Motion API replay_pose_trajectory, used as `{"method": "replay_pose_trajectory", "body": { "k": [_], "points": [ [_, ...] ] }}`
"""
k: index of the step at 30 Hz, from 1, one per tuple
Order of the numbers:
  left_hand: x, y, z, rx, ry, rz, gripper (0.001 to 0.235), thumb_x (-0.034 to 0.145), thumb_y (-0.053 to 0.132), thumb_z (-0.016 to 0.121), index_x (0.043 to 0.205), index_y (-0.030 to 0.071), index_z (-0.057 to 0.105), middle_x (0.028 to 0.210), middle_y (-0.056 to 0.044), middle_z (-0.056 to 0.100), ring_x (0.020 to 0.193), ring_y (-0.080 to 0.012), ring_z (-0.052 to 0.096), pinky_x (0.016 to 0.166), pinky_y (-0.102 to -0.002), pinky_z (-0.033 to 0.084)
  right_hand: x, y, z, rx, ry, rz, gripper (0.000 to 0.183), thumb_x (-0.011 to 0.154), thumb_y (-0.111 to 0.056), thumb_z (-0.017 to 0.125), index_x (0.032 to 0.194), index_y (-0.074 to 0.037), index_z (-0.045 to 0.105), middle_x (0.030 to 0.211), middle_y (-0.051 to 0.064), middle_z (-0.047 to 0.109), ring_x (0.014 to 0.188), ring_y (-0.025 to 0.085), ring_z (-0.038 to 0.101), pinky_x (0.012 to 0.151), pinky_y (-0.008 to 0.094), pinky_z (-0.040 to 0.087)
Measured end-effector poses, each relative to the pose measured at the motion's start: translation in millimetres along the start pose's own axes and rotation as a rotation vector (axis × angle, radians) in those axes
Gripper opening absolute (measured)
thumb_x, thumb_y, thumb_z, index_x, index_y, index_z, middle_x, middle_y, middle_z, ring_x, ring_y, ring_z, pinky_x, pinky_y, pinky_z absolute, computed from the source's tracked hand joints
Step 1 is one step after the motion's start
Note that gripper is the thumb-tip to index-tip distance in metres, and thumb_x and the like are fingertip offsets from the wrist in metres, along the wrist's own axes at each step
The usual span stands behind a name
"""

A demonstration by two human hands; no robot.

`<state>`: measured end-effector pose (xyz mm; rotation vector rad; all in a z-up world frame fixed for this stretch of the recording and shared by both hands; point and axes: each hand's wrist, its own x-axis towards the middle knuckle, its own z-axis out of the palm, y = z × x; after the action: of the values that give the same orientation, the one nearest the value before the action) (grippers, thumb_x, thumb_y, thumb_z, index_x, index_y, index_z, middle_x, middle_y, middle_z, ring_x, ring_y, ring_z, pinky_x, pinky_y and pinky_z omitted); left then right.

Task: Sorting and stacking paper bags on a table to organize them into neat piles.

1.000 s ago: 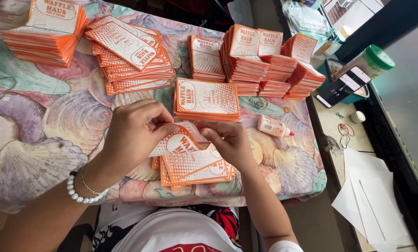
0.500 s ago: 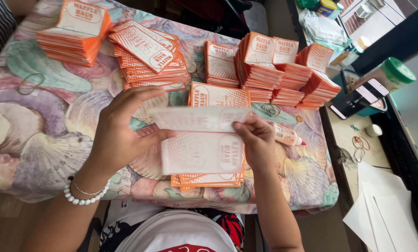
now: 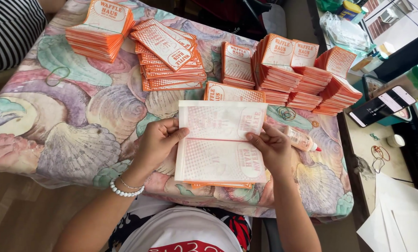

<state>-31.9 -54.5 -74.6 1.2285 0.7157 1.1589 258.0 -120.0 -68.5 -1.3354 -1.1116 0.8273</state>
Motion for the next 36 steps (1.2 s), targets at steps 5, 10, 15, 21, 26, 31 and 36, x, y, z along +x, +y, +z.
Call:
{"method": "replay_pose_trajectory", "body": {
  "k": [5, 10, 15, 21, 26, 31, 36],
  "points": [
    [-3.9, 2.5, -3.0, 0.026, -0.005, 0.006, 0.015, 0.093, 0.004, 0.069, 0.104, -0.006, 0.073, 0.083, -0.012, 0.077, 0.078, -0.0099, 0.064, 0.069, -0.027, 0.06, 9.0, 42.0, -31.3, -0.238, -0.091, 0.0, 0.033, 0.093, -0.012, 0.077, 0.125, -0.007, 0.073, 0.065, 0.002, 0.073, 0.058, 0.003, 0.066, 0.061, 0.02, 0.058],
    [-5.5, 8.7, -4.8, 0.053, -0.047, 0.016, 0.016, 0.092, 0.002, 0.068, 0.105, -0.007, 0.072, 0.085, -0.014, 0.078, 0.081, -0.0102, 0.062, 0.072, -0.028, 0.06, 6.7, 41.6, -34.6, -0.124, -0.185, 0.005, 0.025, 0.092, -0.004, 0.075, 0.116, 0.001, 0.074, 0.069, 0.005, 0.073, 0.066, 0.004, 0.061, 0.067, 0.02, 0.057],
    [-5.5, -9.5, -14.2, -0.008, 0.0, -0.001, 0.015, 0.092, 0.002, 0.069, 0.104, -0.006, 0.073, 0.082, -0.013, 0.077, 0.075, -0.012, 0.068, 0.068, -0.028, 0.061, 1.6, -0.5, -18.4, -0.17, -0.208, -0.021, 0.017, 0.096, -0.01, 0.073, 0.11, -0.001, 0.075, 0.064, 0.003, 0.071, 0.062, 0.003, 0.06, 0.066, 0.018, 0.054],
    [-5.2, 11.2, -74.5, 0.2, 0.256, 0.091, 0.017, 0.087, -0.008, 0.065, 0.1, -0.002, 0.073, 0.077, -0.013, 0.072, 0.066, -0.0137, 0.065, 0.061, -0.025, 0.055, 3.2, -0.1, -25.8, -0.312, -0.183, -0.217, 0.009, 0.093, -0.002, 0.074, 0.097, -0.005, 0.08, 0.086, 0.008, 0.077, 0.093, 0.018, 0.065, 0.085, 0.034, 0.053],
    [-9.8, 34.1, -121.8, 0.273, 0.478, 0.058, 0.015, 0.097, -0.007, 0.068, 0.106, 0.005, 0.07, 0.097, -0.005, 0.071, 0.092, -0.0141, 0.07, 0.072, -0.025, 0.061, 0.8, 9.8, -42.0, -0.702, -0.462, -0.65, 0.039, 0.094, 0.013, 0.056, 0.107, -0.014, 0.08, 0.116, 0.003, 0.077, 0.127, 0.036, 0.067, 0.109, 0.041, 0.058],
    [-6.6, 11.7, -108.9, 0.073, 0.396, 0.124, 0.015, 0.092, 0.006, 0.074, 0.106, 0.001, 0.071, 0.082, -0.009, 0.072, 0.073, -0.0113, 0.069, 0.07, -0.028, 0.062, -4.1, -33.9, -44.9, -0.54, -0.525, -0.375, 0.046, 0.071, 0.023, 0.049, 0.1, 0.005, 0.079, 0.131, 0.028, 0.069, 0.132, 0.052, 0.054, 0.109, 0.064, 0.043],
    [-8.2, 17.1, -31.4, 0.05, 0.2, 0.102, 0.013, 0.089, 0.004, 0.074, 0.099, -0.004, 0.073, 0.077, -0.014, 0.074, 0.072, -0.0145, 0.069, 0.067, -0.031, 0.061, 11.3, 4.5, -7.7, -0.02, -0.233, -0.133, 0.059, 0.072, 0.001, 0.084, 0.126, 0.011, 0.06, 0.111, 0.025, 0.07, 0.106, 0.033, 0.07, 0.095, 0.045, 0.057]
  ]
}}
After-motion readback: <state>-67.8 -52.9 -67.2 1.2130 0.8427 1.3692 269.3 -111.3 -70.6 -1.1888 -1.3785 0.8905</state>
